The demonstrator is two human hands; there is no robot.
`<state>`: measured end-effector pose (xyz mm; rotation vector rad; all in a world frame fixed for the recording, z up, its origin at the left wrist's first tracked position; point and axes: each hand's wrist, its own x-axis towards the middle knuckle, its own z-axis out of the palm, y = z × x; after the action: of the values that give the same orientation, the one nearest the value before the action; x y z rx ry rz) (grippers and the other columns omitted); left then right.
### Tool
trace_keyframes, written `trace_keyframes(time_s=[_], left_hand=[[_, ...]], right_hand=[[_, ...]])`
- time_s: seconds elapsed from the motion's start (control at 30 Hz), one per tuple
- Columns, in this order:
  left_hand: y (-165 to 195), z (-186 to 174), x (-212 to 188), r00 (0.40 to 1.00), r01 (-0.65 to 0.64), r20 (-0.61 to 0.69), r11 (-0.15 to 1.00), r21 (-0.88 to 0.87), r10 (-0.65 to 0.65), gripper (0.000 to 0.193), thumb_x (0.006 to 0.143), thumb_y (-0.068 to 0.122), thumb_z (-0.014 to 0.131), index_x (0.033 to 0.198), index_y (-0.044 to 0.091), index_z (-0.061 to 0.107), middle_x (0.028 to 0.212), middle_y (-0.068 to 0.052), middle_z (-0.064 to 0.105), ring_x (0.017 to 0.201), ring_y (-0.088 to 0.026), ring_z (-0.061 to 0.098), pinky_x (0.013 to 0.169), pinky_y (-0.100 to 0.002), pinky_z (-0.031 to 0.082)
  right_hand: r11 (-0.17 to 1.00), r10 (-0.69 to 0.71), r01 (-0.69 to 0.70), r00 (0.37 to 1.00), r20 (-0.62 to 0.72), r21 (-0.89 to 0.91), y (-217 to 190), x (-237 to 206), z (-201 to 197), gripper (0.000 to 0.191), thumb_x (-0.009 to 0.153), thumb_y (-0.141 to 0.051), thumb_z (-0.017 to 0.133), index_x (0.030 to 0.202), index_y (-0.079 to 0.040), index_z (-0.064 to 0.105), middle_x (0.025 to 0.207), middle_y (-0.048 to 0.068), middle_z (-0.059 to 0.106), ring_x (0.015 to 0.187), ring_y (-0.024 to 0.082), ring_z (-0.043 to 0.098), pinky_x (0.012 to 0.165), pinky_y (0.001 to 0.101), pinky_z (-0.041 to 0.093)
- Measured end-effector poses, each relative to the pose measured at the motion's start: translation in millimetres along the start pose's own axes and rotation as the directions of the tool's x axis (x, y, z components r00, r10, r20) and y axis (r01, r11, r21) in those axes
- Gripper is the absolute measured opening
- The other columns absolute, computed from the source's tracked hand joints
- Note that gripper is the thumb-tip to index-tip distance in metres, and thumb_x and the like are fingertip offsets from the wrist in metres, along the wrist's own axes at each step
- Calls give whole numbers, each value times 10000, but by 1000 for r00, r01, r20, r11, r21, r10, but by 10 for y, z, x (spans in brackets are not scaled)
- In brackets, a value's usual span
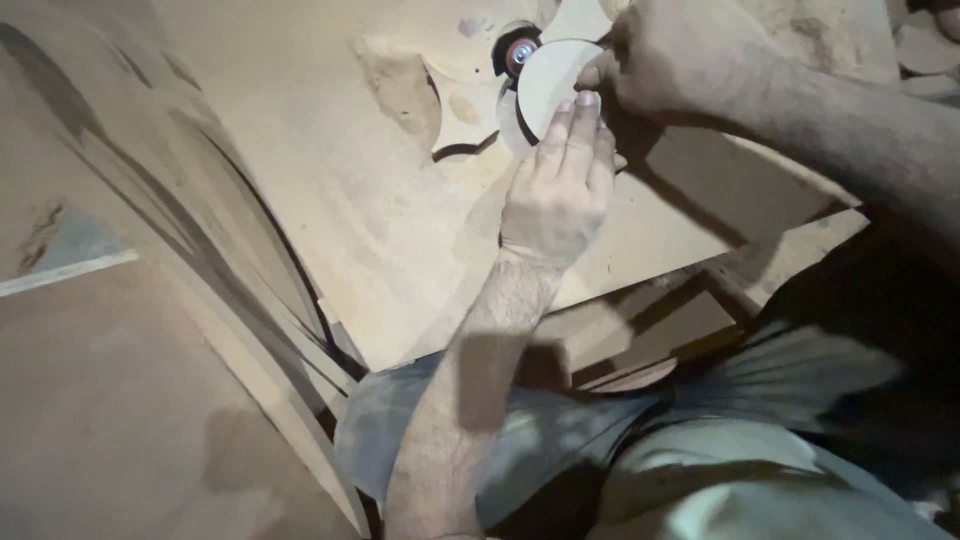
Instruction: The person sands small round wooden discs on a rotating sanding machine, holding each piece against the spinning surface with both hands. After sanding, the person places the finished discs into a wooden box nearby.
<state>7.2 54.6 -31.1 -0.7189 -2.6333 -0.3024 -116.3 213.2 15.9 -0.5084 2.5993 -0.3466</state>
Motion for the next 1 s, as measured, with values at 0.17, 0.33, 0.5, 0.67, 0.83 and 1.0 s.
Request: trace_keyframes(time_s=[0.17, 0.33, 0.5, 0.67, 0.83, 1.0], left_hand=[[-73, -172, 107, 999, -20, 37, 997, -81, 23, 367, 957, 203, 667, 1247, -19, 703, 1357, -170, 670, 1312, -288, 617, 1056, -384, 558], [-333, -314, 163, 991, -83, 87, 984, -159, 98, 326, 920, 132, 639, 1228, 59, 715, 1340, -64, 694, 1281, -214, 645, 1076, -400, 548], [-427, -297, 114, 996, -70, 25, 948, -312, 82, 375, 910, 123, 641, 1263, 12, 702, 1337, -94, 693, 1266, -252, 642, 1033, -367, 552], [-430, -283, 93, 996, -91, -6, 955, -284, 93, 356, 941, 149, 651, 1265, 9, 696, 1338, -93, 685, 1280, -245, 633, 1039, -372, 552], [-437, -262, 90, 996, -90, 0, 960, -265, 93, 341, 938, 113, 642, 1258, 13, 710, 1352, -88, 682, 1295, -241, 627, 1044, -368, 554], [-447, -194, 71, 996, -85, -23, 956, -280, 81, 316, 954, 91, 643, 1254, 17, 709, 1377, -88, 671, 1308, -244, 632, 1058, -368, 563]], right_hand=[[1000, 4, -4, 1000, -27, -14, -136, -174, -167, 414, 1071, -389, 634, 966, -20, 788, 807, 208, 737, 681, 361, 711, 697, 469, 583], [974, 4, 7, 999, -48, 226, -208, -632, -119, 345, 968, -283, 638, 1240, -73, 607, 945, 207, 687, 751, 377, 694, 659, 502, 554], [972, -107, 134, 983, -149, 191, -220, -777, 160, 413, 878, -297, 733, 1176, -55, 581, 1049, 249, 589, 882, 446, 634, 747, 512, 540], [986, -58, 72, 994, -94, 150, -192, -717, 272, 437, 891, -184, 677, 1283, -49, 539, 1140, 265, 553, 885, 457, 629, 759, 517, 539], [983, -100, 116, 988, -119, 141, -130, -721, 318, 535, 868, -160, 665, 1356, -12, 504, 1126, 269, 537, 909, 469, 608, 761, 523, 525], [971, -212, 231, 952, -221, 62, -7, -664, 431, 584, 910, -101, 634, 1463, 16, 484, 1176, 274, 528, 979, 446, 600, 806, 503, 531]])
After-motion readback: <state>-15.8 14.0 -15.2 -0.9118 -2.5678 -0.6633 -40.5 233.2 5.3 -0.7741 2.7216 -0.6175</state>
